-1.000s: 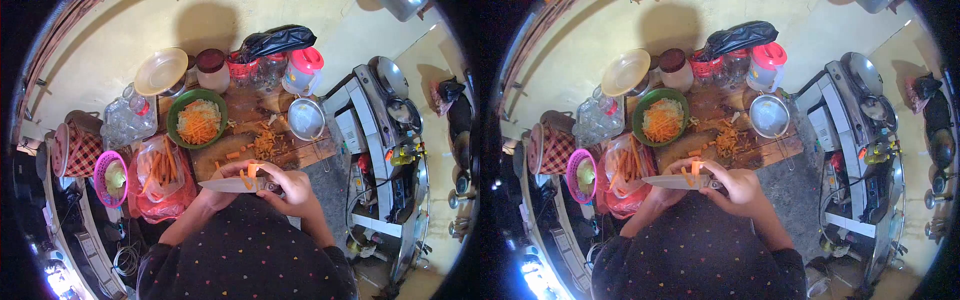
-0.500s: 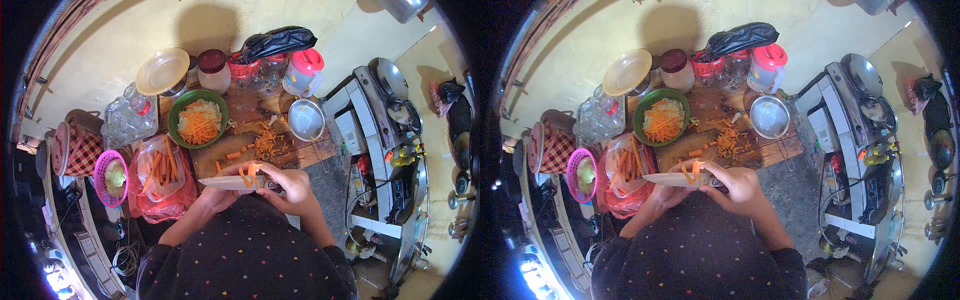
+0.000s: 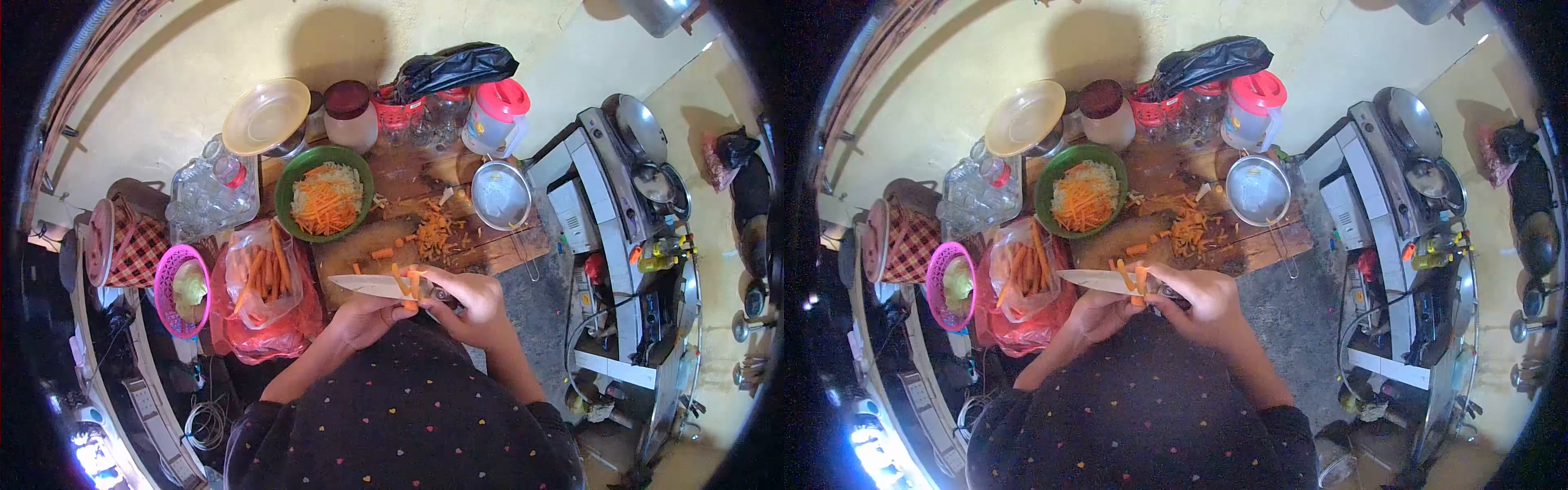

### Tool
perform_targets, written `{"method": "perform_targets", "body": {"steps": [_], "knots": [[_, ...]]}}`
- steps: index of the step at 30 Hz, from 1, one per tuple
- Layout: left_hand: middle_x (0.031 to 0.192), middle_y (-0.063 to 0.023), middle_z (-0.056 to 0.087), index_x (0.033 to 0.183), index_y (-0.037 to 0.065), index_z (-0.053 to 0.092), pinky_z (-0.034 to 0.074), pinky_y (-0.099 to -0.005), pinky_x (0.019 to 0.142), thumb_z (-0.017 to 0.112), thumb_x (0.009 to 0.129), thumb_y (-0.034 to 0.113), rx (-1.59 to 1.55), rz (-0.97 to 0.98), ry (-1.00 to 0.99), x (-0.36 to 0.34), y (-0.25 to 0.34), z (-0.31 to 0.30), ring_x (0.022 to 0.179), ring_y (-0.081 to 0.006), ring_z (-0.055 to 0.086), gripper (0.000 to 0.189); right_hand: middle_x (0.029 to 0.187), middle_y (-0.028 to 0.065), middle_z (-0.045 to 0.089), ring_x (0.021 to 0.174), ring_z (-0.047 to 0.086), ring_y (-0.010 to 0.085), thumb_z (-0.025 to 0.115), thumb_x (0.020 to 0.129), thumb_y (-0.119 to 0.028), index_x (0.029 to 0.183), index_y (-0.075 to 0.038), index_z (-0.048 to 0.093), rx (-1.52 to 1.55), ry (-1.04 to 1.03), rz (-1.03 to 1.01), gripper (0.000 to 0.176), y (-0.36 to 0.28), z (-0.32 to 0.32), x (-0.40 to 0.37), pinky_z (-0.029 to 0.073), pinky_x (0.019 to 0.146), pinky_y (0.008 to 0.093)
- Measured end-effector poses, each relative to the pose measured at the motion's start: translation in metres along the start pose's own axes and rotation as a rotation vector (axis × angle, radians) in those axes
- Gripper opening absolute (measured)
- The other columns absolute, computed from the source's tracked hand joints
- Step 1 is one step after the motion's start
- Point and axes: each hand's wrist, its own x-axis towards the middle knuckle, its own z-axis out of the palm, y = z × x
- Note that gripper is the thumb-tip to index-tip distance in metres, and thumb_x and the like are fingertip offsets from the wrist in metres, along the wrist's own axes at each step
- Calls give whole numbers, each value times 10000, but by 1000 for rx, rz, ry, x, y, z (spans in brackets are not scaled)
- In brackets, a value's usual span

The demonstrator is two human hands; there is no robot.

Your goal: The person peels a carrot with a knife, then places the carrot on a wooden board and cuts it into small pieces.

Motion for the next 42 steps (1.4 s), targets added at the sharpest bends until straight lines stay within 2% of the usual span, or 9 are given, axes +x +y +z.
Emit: {"method": "perform_targets", "body": {"steps": [5, 8, 14, 20, 23, 31, 35, 38, 42], "knots": [[1154, -102, 533, 1294, -10, 366, 506, -301, 850, 569, 834, 56, 41, 12, 2, -1, -1, -5, 994, -192, 580, 507, 648, 105, 594, 522, 576, 250, 709, 720, -197, 1107, -96, 605, 56, 47, -4, 413, 3, 8, 1, 443, 484, 332], [1161, -104, 531, 1294, -4, 369, 505, -314, 852, 582, 834, 89, -2, 0, -14, -2, -4, -12, 1007, -203, 574, 515, 666, 126, 599, 525, 573, 242, 694, 712, -143, 1083, -30, 606, 62, -85, 34, 398, 0, -2, 4, 436, 495, 319], [1180, -112, 522, 1279, 12, 389, 504, -336, 858, 605, 829, 150, -126, -43, -16, -3, -4, -15, 1027, -228, 564, 518, 726, 128, 627, 569, 592, 243, 689, 717, -142, 1067, -32, 614, 83, -153, -40, 374, 7, -7, 9, 449, 530, 324], [1166, -116, 524, 1257, 0, 400, 520, -319, 832, 587, 831, 95, -47, -5, 15, 1, -2, -7, 989, -229, 585, 475, 747, 129, 632, 611, 611, 268, 695, 739, -203, 1093, -74, 608, 70, -36, -97, 386, 18, 7, 6, 464, 540, 337], [1138, -119, 537, 1249, -8, 401, 527, -307, 816, 569, 834, 59, -14, 22, 40, 4, -2, -10, 969, -215, 592, 454, 864, 152, 655, 655, 640, 253, 667, 732, -116, 1079, -24, 613, 91, -104, 20, 362, 16, 6, 6, 484, 582, 309], [1037, -97, 573, 1173, -7, 452, 531, -300, 789, 547, 845, 35, 74, 80, 78, 10, 2, -1, 911, -182, 600, 343, 969, 159, 649, 804, 661, 262, 652, 750, -108, 1075, 7, 601, 190, -9, 118, 348, 13, 18, 6, 504, 693, 307], [1078, -64, 542, 1299, 48, 344, 500, -285, 786, 577, 820, 73, 124, 44, 89, 10, 2, -6, 918, -150, 578, 533, 1003, 152, 645, 844, 659, 256, 647, 765, -114, 1066, 17, 598, 185, -22, 85, 332, 17, 17, 7, 502, 728, 309], [1060, -63, 559, 1295, 51, 357, 493, -306, 809, 571, 828, 78, 119, 50, 123, 12, 2, 0, 895, -155, 586, 514, 1008, 152, 644, 854, 658, 251, 644, 776, -118, 1063, 20, 596, 212, -24, 117, 322, 19, 20, 6, 501, 738, 306], [1066, -75, 576, 1198, 15, 477, 505, -309, 810, 565, 846, 65, 130, 97, 76, 13, 5, 1, 918, -171, 593, 366, 896, 156, 656, 722, 651, 230, 646, 800, -157, 1079, -24, 605, 245, 76, 132, 311, 25, 32, 2, 497, 638, 305]]}}
